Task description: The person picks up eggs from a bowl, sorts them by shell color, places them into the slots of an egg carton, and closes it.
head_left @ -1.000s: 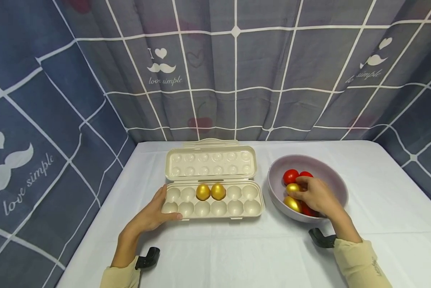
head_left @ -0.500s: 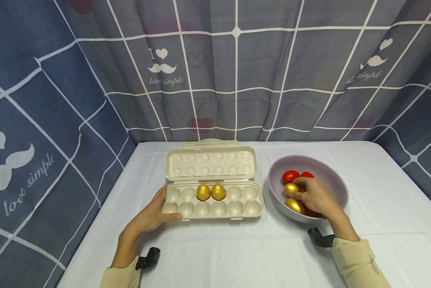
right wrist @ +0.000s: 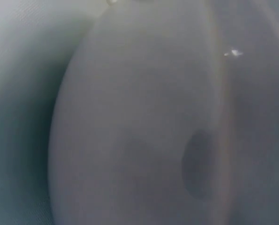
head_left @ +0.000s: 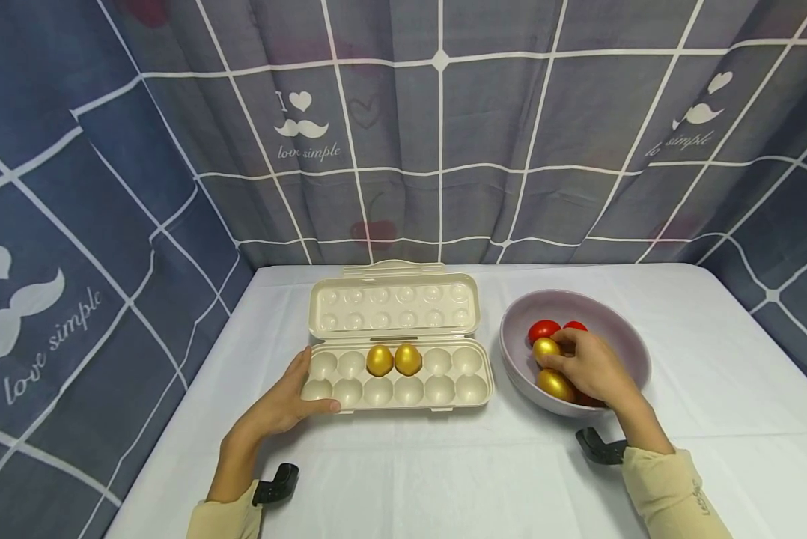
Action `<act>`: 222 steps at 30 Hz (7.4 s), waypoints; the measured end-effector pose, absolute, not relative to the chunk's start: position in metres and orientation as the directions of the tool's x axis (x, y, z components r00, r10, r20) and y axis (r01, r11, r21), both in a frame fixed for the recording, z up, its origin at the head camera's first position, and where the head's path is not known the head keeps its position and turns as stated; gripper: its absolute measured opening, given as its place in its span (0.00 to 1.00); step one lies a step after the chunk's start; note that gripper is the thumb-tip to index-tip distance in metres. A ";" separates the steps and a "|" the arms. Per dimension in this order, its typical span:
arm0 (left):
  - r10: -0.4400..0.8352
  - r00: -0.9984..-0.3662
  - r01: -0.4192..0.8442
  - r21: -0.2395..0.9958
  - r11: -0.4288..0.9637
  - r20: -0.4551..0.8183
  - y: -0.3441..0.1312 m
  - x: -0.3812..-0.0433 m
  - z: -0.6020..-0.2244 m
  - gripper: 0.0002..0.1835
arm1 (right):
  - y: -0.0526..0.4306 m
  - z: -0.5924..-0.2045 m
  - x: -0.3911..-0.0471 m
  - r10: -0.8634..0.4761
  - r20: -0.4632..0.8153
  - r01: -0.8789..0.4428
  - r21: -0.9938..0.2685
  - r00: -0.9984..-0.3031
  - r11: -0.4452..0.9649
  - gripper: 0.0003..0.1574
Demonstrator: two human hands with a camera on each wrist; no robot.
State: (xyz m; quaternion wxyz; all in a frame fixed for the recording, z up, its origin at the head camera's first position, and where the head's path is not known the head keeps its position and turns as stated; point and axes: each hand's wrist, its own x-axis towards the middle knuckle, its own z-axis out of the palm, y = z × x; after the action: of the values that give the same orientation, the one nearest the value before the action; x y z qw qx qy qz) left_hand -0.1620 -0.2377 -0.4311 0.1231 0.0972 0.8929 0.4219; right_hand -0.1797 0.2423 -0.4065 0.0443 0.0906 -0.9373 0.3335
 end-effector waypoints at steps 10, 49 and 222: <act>0.291 -0.951 0.099 0.786 0.610 -0.106 -0.238 -0.162 -0.433 0.64 | 0.243 -0.403 -0.177 -0.076 0.186 -0.178 -0.625 -0.980 0.760 0.26; 0.296 -0.951 0.108 0.799 0.592 -0.091 -0.237 -0.161 -0.433 0.64 | 0.241 -0.406 -0.171 0.054 0.321 -0.226 -0.768 -0.945 0.599 0.22; 0.289 -0.952 0.101 0.792 0.603 -0.099 -0.237 -0.159 -0.430 0.64 | 0.093 -0.435 -0.169 -0.099 0.373 -0.370 -0.780 -0.923 0.506 0.34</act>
State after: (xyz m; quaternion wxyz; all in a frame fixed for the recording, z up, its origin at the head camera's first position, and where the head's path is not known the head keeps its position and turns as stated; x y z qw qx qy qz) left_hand -0.1591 -0.2370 -0.4299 0.1089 0.1098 0.8885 0.4320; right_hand -0.1689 0.0928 -0.4347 0.1413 0.1370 -0.8561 0.4780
